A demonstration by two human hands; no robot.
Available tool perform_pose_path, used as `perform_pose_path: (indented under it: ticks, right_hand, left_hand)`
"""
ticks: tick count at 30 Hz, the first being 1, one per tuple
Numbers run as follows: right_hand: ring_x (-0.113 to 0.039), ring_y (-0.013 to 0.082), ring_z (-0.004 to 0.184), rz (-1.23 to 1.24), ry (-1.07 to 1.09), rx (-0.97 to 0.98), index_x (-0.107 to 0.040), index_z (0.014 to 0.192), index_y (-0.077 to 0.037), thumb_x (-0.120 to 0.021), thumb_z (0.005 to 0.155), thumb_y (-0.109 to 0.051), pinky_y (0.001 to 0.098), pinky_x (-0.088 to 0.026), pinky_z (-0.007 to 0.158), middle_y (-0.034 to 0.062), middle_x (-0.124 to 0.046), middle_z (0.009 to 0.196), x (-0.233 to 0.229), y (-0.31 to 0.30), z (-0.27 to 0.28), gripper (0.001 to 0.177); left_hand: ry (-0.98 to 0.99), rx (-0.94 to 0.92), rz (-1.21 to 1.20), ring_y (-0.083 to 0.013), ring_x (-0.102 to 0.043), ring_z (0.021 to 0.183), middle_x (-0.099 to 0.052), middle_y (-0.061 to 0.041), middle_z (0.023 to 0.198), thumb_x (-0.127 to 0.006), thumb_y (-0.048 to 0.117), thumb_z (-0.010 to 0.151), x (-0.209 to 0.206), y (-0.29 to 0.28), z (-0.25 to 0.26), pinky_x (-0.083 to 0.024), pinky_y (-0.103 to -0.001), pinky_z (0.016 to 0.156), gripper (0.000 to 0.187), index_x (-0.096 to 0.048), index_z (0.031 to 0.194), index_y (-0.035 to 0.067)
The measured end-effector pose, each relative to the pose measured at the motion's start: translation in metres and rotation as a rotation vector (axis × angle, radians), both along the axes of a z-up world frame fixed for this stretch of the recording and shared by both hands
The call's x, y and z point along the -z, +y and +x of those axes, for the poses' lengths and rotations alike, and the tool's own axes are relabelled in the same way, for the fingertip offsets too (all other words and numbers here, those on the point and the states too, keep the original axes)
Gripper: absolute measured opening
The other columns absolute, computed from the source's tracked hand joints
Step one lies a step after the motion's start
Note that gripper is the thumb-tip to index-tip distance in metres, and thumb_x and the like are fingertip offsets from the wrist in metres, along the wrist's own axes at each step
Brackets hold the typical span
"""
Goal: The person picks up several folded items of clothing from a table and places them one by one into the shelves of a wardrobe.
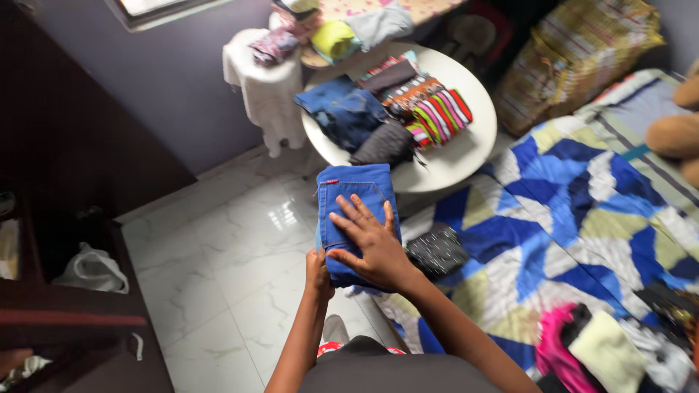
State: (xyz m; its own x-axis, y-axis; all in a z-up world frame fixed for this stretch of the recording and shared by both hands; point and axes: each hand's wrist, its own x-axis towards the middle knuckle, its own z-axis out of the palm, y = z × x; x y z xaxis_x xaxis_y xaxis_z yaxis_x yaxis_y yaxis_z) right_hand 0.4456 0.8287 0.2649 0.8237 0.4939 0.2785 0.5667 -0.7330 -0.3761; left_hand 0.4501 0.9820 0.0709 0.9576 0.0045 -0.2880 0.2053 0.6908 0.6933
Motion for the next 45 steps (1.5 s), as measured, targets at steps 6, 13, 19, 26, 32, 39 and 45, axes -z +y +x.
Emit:
perform_pose_path:
  ticks: [6, 13, 19, 26, 32, 39, 45]
  right_hand:
    - [-0.021, 0.0434, 0.156, 0.285, -0.08, 0.162, -0.053, 0.143, -0.016, -0.081, 0.083, -0.049, 0.0609, -0.013, 0.122, 0.0211, -0.029, 0.166, -0.005, 0.047, 0.074, 0.074]
    - [-0.043, 0.047, 0.138, 0.44, 0.159, 0.133, -0.046, 0.148, -0.008, -0.093, 0.067, -0.041, 0.0468, -0.041, 0.108, 0.0339, -0.028, 0.158, 0.005, 0.095, 0.151, 0.1]
    - [-0.07, 0.0193, 0.104, 1.087, 0.842, 0.112, -0.045, 0.138, 0.001, -0.086, 0.077, -0.029, 0.0339, -0.059, 0.089, 0.0172, -0.066, 0.118, 0.032, 0.129, 0.285, 0.08]
    - [-0.07, 0.0172, 0.095, 0.979, 1.269, -0.075, -0.056, 0.13, -0.002, -0.081, 0.082, -0.028, 0.0351, -0.061, 0.082, 0.0102, -0.07, 0.113, 0.022, 0.192, 0.392, 0.06]
    - [-0.069, 0.0186, 0.093, 0.924, 1.366, -0.234, -0.059, 0.129, 0.0, -0.083, 0.082, -0.025, 0.0362, -0.06, 0.082, 0.0123, -0.069, 0.111, 0.019, 0.273, 0.434, 0.058]
    - [-0.069, 0.0216, 0.098, 0.842, 1.388, -0.336, -0.056, 0.13, -0.003, -0.081, 0.082, -0.022, 0.0388, -0.06, 0.086, 0.0138, -0.067, 0.113, 0.028, 0.395, 0.437, 0.057]
    - [-0.069, 0.0255, 0.105, 0.79, 1.436, -0.429, -0.053, 0.135, -0.004, -0.078, 0.083, -0.021, 0.0433, -0.059, 0.091, 0.0138, -0.068, 0.118, 0.014, 0.533, 0.42, 0.06]
  left_hand:
    - [0.045, -0.074, 0.055, -0.0194, -0.072, 0.076, -0.073, -0.015, 0.096, -0.068, 0.033, 0.098, -0.002, 0.061, 0.065, -0.06, -0.034, 0.066, 0.042, -0.066, 0.109, -0.008]
    - [0.011, -0.193, -0.034, -0.021, -0.075, 0.079, -0.076, -0.014, 0.097, -0.066, 0.038, 0.093, 0.013, 0.108, 0.117, -0.064, -0.035, 0.069, 0.045, -0.067, 0.107, -0.005]
    - [-0.042, -0.335, 0.076, -0.0168, -0.068, 0.069, -0.073, -0.01, 0.089, -0.079, 0.034, 0.091, 0.028, 0.155, 0.182, -0.057, -0.032, 0.06, 0.043, -0.066, 0.101, -0.006]
    - [0.063, -0.539, 0.172, -0.0114, -0.05, 0.049, -0.061, -0.004, 0.069, -0.072, 0.038, 0.1, 0.01, 0.201, 0.256, -0.038, -0.03, 0.04, 0.042, -0.064, 0.087, -0.001]
    - [0.119, -0.757, 0.21, -0.0106, -0.062, 0.061, -0.069, -0.004, 0.076, -0.056, 0.021, 0.099, -0.009, 0.254, 0.28, -0.05, -0.03, 0.052, 0.028, -0.068, 0.089, -0.002]
    - [0.134, -0.992, 0.023, -0.0169, -0.067, 0.063, -0.07, -0.008, 0.079, -0.05, 0.015, 0.098, 0.022, 0.343, 0.274, -0.056, -0.036, 0.056, 0.027, -0.068, 0.092, -0.005]
    - [-0.012, -1.164, 0.016, -0.0198, -0.073, 0.071, -0.075, -0.012, 0.087, -0.062, 0.028, 0.095, 0.037, 0.479, 0.268, -0.061, -0.036, 0.064, 0.034, -0.069, 0.099, -0.005]
